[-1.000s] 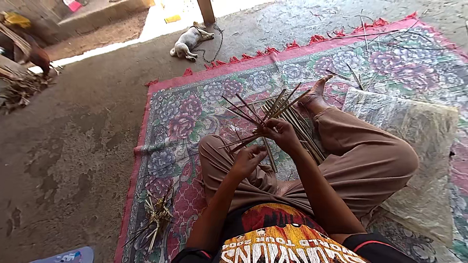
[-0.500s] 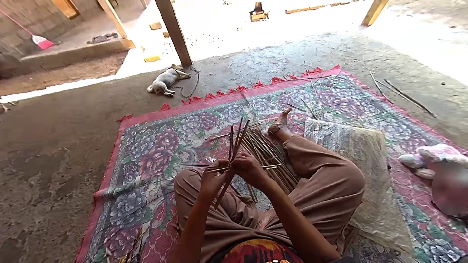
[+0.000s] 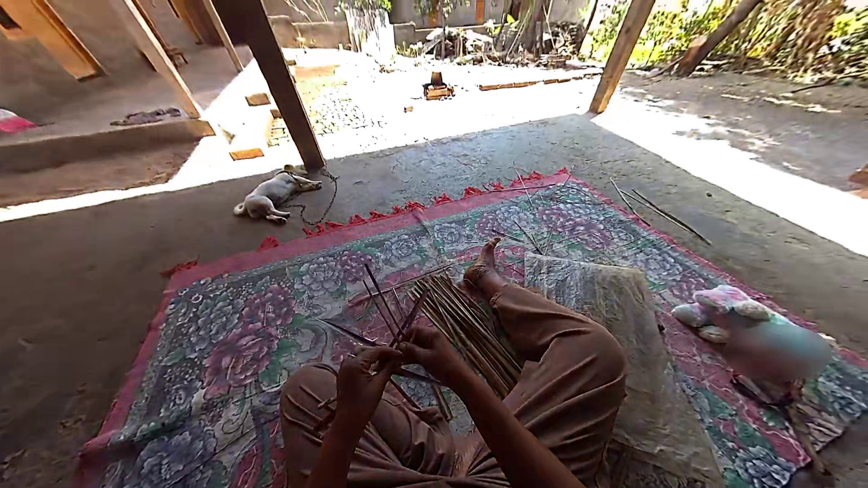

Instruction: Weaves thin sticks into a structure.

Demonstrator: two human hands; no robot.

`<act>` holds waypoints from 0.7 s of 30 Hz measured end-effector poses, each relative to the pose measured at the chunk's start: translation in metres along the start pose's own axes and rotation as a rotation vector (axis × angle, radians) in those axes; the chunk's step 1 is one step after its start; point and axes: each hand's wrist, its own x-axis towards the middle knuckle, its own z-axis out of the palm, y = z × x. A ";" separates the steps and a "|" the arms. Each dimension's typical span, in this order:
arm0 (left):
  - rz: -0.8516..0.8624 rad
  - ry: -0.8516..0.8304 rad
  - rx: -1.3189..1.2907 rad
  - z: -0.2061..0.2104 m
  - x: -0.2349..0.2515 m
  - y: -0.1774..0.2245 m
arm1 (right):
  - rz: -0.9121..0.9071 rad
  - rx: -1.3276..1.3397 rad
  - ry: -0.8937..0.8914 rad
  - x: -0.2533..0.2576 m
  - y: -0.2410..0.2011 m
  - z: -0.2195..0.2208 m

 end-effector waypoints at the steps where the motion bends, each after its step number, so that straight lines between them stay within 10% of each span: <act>1: -0.033 -0.026 -0.018 0.000 0.000 0.000 | 0.002 -0.037 -0.009 0.000 0.001 0.000; 21: -0.327 -0.014 -0.456 -0.001 -0.012 0.025 | -0.108 0.134 0.021 -0.004 -0.003 0.004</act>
